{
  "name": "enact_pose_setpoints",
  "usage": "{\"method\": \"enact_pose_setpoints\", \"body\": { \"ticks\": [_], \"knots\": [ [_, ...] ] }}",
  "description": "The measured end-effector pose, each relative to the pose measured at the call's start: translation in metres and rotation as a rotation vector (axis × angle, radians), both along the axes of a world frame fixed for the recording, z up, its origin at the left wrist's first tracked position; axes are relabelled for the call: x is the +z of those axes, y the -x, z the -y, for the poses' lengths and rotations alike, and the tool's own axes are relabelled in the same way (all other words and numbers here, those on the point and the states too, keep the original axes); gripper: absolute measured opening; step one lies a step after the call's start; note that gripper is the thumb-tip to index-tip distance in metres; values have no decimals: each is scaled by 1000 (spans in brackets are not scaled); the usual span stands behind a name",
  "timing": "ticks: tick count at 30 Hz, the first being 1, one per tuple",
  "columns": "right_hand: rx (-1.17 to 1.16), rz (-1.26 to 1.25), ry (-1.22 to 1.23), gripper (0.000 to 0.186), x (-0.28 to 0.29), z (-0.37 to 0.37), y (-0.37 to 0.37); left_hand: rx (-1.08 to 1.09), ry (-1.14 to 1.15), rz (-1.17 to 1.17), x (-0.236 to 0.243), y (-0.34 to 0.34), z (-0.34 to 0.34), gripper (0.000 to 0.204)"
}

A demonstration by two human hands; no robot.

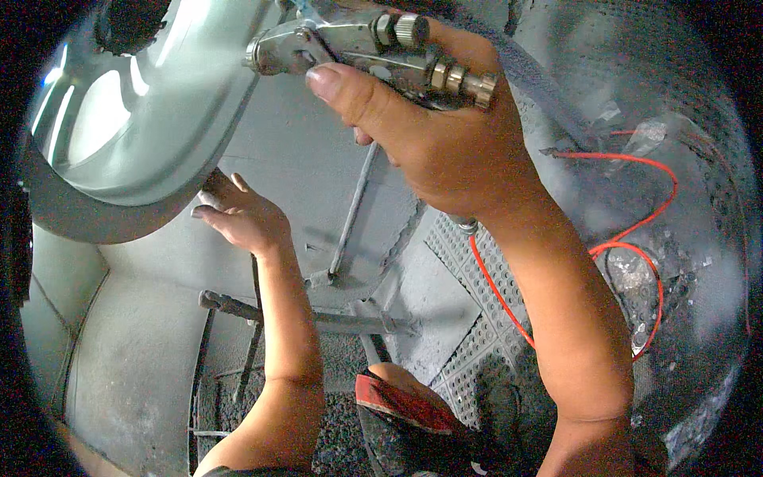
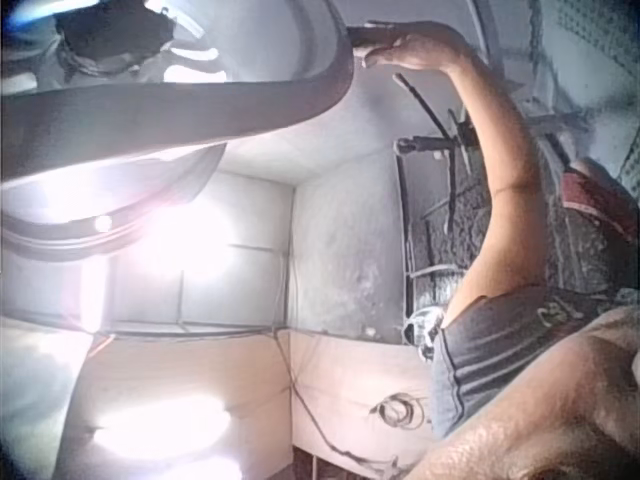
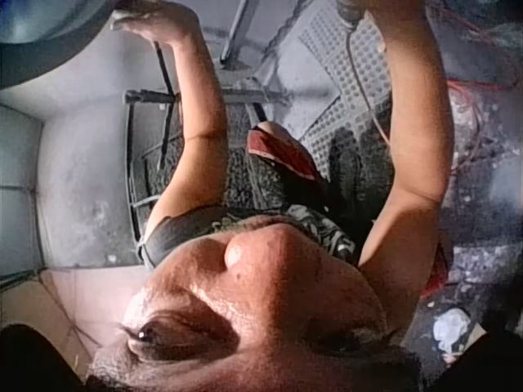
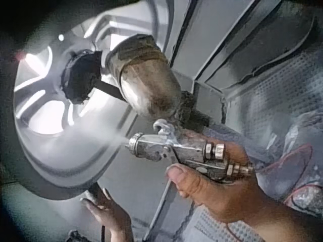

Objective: The recorder prepares paint equipment and then uses a spray gun to paint a car wheel in a workshop paint booth.

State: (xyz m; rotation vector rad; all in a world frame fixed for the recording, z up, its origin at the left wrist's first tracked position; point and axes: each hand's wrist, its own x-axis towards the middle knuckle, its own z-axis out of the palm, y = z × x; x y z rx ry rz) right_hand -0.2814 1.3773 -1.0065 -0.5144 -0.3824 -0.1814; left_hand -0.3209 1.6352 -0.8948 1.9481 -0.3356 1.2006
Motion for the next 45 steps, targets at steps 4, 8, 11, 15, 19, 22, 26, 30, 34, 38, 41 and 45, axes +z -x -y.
{"method": "enact_pose_setpoints", "body": {
  "ticks": [4,8,11,15,19,22,26,30,34,38,41,45],
  "knots": [
    [-11,32,17,22,-1,3,-2,-54,48,-18,2,-10,-13,77],
    [-180,63,191,24,-3,6,-3,-73,15,31,0,-18,-8,78],
    [-146,88,46,26,1,-1,-3,-82,61,46,0,-28,-8,76],
    [79,197,1,29,-3,7,-2,63,-54,281,-8,-18,-12,73],
    [184,132,12,29,-12,9,2,248,-27,307,-14,19,76,69],
    [137,136,55,27,-10,10,5,31,21,169,7,62,126,91],
    [43,115,105,25,-19,12,4,-403,-187,241,8,77,159,92],
    [13,106,84,23,-9,13,6,-283,148,269,18,41,27,79],
    [-63,122,139,25,-15,3,1,158,191,389,0,-1,50,68],
    [-48,122,99,35,-13,7,0,-491,177,108,12,65,109,78],
    [-62,112,72,41,-16,4,0,-507,72,247,9,87,174,93],
    [-83,133,97,42,-11,7,0,-240,218,323,21,74,92,89]
  ]
}}
